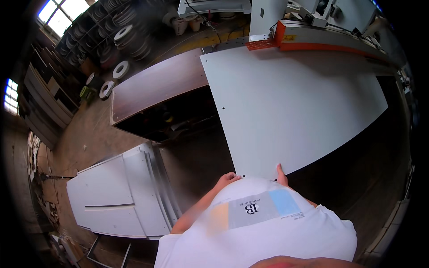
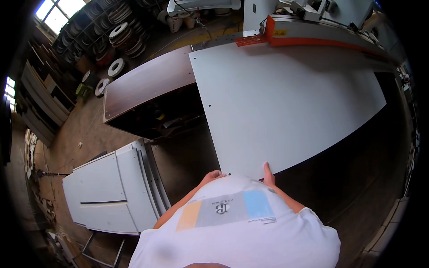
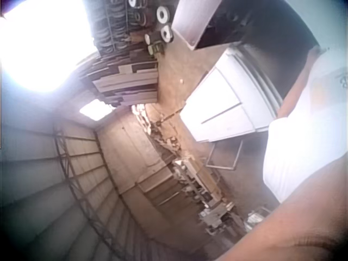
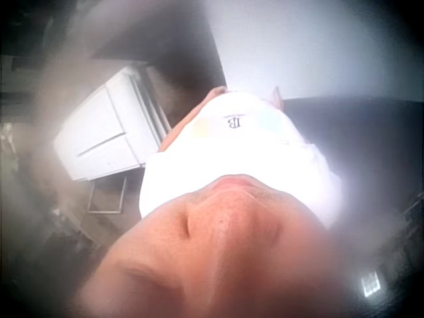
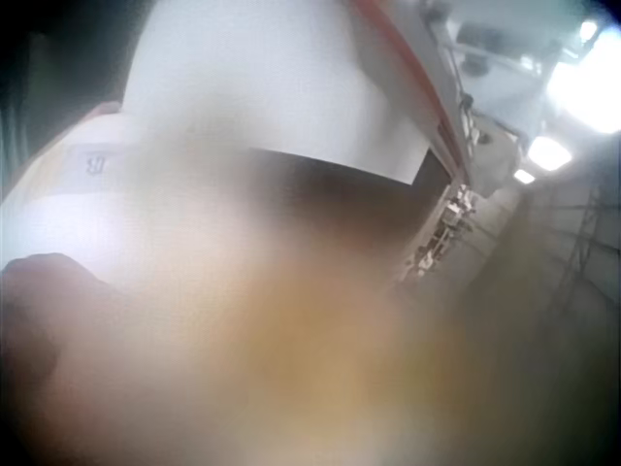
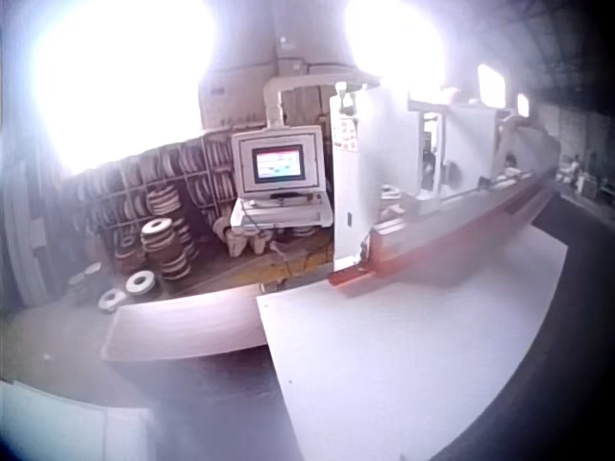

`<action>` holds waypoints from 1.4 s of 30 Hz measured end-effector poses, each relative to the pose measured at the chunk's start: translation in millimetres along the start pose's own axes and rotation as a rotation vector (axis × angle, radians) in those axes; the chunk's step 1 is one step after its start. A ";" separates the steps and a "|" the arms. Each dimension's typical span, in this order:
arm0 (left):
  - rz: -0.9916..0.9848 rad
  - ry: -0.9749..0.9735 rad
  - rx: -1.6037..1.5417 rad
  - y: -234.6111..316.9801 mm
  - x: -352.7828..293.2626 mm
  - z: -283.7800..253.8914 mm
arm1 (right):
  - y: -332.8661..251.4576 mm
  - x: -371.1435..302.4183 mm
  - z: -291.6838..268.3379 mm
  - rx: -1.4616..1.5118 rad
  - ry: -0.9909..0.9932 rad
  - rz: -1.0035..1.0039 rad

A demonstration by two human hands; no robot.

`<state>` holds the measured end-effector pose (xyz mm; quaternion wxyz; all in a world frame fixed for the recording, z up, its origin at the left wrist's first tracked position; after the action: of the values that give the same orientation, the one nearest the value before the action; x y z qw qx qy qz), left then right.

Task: The person repeatedly picks up large white panels from a stack and places them onto a machine table. They also briefly handle a white circular component and use a wrench on a machine part. The person continues to move panels between the stack and the table throughout the video.

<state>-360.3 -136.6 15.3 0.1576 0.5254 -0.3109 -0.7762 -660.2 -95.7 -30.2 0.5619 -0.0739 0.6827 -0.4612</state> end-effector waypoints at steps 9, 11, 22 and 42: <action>0.017 0.351 0.219 -98.7 9.9 -8.6 | -47.0 -7.5 -20.5 0.276 0.260 0.195; 0.025 0.520 0.304 -142.7 -1.1 -39.7 | -48.2 -0.4 -33.9 0.259 0.303 0.159; -0.163 0.722 0.364 -189.1 -141.6 -132.6 | -32.2 -12.4 -28.9 0.236 0.222 0.013; 0.150 0.625 0.493 -178.3 -118.6 -248.5 | 86.6 -39.9 -11.3 -0.962 -0.103 -0.307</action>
<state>-71.4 -12.7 -78.5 0.1700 0.7338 -0.4624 -0.4677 -619.3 -16.0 -64.7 0.4232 -0.4464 0.7704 -0.1676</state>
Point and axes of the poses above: each hand's wrist, its own x-axis towards the middle knuckle, its own z-axis out of the palm, y = z × x, the point moved 2 cm from there along x, towards the middle knuckle, and after that the axes turned 5 degrees about -z, right-handed, at the moved point
